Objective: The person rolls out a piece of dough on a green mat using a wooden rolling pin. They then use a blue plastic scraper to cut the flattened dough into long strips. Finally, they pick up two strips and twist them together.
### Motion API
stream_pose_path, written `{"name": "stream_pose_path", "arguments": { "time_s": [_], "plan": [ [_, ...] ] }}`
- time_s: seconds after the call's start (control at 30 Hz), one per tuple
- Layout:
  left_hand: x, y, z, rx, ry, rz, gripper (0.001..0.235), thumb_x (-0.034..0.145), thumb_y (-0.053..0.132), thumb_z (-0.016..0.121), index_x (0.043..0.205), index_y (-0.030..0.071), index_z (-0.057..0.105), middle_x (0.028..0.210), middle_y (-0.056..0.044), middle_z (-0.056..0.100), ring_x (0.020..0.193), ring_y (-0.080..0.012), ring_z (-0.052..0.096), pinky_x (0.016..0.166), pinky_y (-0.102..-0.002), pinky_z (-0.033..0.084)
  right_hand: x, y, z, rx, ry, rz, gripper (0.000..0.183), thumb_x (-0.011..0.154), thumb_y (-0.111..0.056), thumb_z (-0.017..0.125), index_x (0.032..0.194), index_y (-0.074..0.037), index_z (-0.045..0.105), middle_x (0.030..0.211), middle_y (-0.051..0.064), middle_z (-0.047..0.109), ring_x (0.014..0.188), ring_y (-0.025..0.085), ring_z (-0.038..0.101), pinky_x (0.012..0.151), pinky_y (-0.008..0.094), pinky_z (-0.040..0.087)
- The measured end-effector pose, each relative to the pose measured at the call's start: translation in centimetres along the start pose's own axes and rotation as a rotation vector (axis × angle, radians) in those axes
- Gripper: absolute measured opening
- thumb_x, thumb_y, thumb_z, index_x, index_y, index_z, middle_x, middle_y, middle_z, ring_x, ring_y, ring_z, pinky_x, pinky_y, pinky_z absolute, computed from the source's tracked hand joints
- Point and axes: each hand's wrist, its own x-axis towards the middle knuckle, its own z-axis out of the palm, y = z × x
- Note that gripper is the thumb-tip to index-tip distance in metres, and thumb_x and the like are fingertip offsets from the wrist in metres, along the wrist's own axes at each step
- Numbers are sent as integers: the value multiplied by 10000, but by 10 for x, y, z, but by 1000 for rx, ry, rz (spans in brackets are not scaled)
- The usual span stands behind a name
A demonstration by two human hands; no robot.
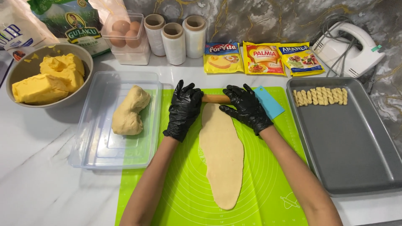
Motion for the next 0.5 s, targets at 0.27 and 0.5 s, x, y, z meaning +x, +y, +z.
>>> {"name": "stream_pose_path", "arguments": {
  "time_s": [0.27,0.5],
  "plan": [
    [-38,87,-40,-31,-128,62,655,1018,503,504,1548,124,441,1524,-165,520,1458,-327,451,1293,-479,225,0,32,49,-7,82,37,431,969,-446,731,1265,-135,684,1175,67,704,1180,263,667,1114,432,482],
    [-67,112,-72,-112,-522,-49,914,958,704,456,1637,132,240,1716,-122,180,1591,-291,95,1309,-438,-8,-7,19,19,-240,154,176,425,1014,-457,687,1282,-128,662,1109,69,727,1082,258,712,1000,372,571]
  ]
}}
